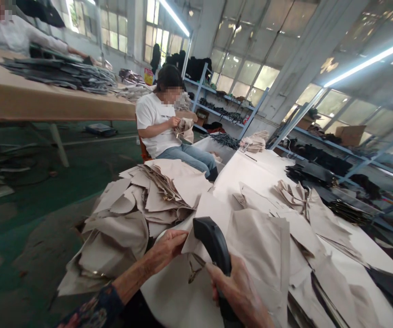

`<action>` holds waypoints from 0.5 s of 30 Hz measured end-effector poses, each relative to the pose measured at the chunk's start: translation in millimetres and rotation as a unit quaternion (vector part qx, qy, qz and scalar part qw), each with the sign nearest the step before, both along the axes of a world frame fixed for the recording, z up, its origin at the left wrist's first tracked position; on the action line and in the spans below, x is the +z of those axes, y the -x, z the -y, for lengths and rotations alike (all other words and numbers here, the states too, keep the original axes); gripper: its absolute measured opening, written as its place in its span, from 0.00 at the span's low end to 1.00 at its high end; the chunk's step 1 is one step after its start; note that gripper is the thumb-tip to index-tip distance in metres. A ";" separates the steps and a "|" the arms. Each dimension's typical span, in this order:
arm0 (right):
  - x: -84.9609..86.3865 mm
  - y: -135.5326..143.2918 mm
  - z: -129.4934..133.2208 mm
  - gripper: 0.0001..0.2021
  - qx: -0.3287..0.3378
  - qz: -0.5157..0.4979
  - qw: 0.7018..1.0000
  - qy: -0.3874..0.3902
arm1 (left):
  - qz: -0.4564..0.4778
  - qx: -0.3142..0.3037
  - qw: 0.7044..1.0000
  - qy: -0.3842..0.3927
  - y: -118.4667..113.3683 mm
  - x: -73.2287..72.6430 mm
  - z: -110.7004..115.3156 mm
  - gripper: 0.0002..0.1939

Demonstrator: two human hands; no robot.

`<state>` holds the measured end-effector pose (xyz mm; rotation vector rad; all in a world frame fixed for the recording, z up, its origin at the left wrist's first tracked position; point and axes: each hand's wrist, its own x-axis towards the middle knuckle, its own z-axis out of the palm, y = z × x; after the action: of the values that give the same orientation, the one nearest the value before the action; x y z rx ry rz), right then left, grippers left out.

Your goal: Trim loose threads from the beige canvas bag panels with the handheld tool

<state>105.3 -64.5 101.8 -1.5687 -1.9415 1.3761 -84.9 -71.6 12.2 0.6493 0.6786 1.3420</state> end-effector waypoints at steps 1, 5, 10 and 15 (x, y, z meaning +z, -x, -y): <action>0.7 -4.0 -3.0 0.09 -0.008 0.003 1.000 -0.002 | 0.002 -0.002 1.000 -0.002 0.8 -0.5 -4.4 0.18; 9.6 -30.0 -13.8 0.14 -0.029 0.036 0.999 -0.018 | -0.020 -0.021 0.999 -0.024 10.0 4.6 -42.1 0.18; 19.4 -57.1 -19.8 0.20 -0.109 0.019 0.994 -0.008 | -0.011 -0.042 0.999 -0.011 15.4 13.1 -111.5 0.15; 20.1 -61.1 -21.8 0.19 -0.124 0.005 0.992 -0.014 | -0.015 -0.050 0.998 -0.018 3.1 17.1 -131.5 0.23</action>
<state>166.4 -42.7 121.9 -1.7390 -1.6940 1.2348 -88.0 59.9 29.2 0.7232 0.6391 1.2564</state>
